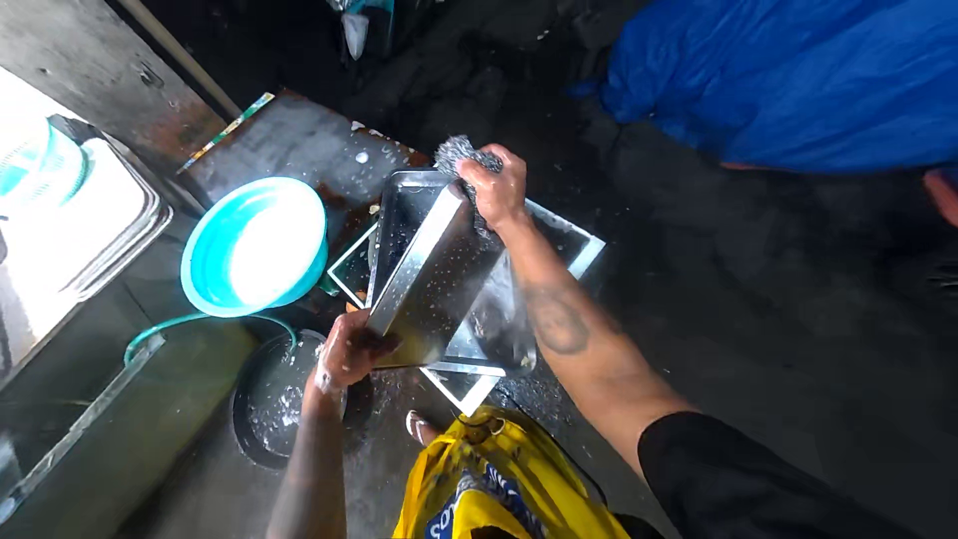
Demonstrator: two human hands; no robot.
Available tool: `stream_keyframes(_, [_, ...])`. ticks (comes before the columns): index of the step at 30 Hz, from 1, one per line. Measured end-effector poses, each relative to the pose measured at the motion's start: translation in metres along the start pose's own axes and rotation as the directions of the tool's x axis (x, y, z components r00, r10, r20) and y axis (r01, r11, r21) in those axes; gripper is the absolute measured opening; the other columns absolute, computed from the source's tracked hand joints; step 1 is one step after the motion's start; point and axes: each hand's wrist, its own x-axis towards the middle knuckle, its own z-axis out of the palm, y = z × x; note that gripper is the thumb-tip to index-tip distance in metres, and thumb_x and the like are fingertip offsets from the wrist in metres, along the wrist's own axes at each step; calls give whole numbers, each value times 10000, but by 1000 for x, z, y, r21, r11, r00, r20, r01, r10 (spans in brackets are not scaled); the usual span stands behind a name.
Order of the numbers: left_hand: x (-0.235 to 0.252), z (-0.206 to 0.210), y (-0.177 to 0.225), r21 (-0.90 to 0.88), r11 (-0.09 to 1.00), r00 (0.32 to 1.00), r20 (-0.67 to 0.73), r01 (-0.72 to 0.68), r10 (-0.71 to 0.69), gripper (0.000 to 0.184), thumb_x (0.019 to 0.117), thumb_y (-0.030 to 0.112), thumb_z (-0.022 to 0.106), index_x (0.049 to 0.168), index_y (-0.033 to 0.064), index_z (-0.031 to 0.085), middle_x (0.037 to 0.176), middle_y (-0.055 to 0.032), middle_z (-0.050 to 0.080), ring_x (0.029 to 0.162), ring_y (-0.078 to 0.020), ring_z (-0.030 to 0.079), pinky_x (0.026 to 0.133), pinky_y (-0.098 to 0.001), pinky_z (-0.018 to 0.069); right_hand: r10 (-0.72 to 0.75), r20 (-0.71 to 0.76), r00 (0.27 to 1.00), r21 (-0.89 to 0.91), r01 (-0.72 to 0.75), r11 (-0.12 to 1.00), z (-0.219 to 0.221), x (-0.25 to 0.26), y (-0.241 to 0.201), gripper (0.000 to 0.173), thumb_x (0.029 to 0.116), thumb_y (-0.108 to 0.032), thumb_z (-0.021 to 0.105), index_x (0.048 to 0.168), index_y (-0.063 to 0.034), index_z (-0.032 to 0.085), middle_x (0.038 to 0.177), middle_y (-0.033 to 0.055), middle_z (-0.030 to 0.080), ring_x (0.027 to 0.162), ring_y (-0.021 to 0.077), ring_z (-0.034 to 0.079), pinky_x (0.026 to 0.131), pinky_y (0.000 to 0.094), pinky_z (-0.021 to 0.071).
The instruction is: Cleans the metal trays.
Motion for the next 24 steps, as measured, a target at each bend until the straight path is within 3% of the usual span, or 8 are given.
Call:
stream_keyframes(3, [27,1,47,92,994,997,-62,56,-51,161,791,67,783,899,21,673,719,54,640,647,22,604,655,-198,536,-391,40,919,1,392,920,35,-28,-61,159,845,-123,735,921,5,678,815,26,687,724,27,648,700,244,569])
stream_keyframes(7, [45,1,62,-105,938,888,-371,-330,271,239,704,-22,742,858,146,670,724,131,687,672,37,657,630,-187,580,-720,153,677,-16,730,683,66,-75,-77,290,858,-266,745,870,24,739,851,136,732,796,208,716,693,368,601])
stream_keyframes(12, [31,9,67,-158,917,844,-472,-367,256,255,699,-98,699,813,130,694,697,109,708,634,13,672,612,-192,584,-602,-57,796,-210,580,787,38,-14,-20,187,885,-129,685,866,51,734,876,191,743,822,258,728,753,426,576])
stream_keyframes(16, [47,17,51,-250,894,854,-469,-372,224,257,686,-89,690,820,130,703,713,84,716,651,-13,681,623,-215,590,-741,105,663,-74,748,659,57,-65,-30,259,864,-243,668,788,-1,723,973,194,767,1029,332,742,966,498,576])
stream_keyframes(18, [36,16,48,-287,858,829,-504,-427,244,265,688,-79,704,867,115,724,761,52,743,697,-48,710,664,-250,614,-667,85,741,-22,670,742,49,-63,-26,270,895,-220,686,886,42,752,1107,226,754,1148,351,701,1051,511,508])
stream_keyframes(20, [21,15,51,-268,836,805,-515,-478,295,251,710,-36,741,883,146,737,795,75,752,729,-36,715,692,-246,621,-376,7,927,93,374,923,25,-41,-18,250,939,-141,676,1040,87,693,1184,164,713,1157,177,667,1032,348,529])
stream_keyframes(21, [14,16,52,-279,826,801,-517,-490,301,228,729,-22,757,864,162,743,791,84,748,722,-27,705,686,-241,614,-175,6,985,125,173,977,11,-30,-20,249,962,-156,653,1101,51,658,1095,80,696,1025,76,661,933,282,553])
stream_keyframes(24, [-5,13,44,-345,819,821,-516,-459,243,147,731,-11,765,788,122,739,728,57,726,664,-28,679,637,-245,591,36,135,990,142,-56,988,-8,-22,-21,281,1001,-182,600,1214,2,606,1063,11,678,974,27,653,920,266,564])
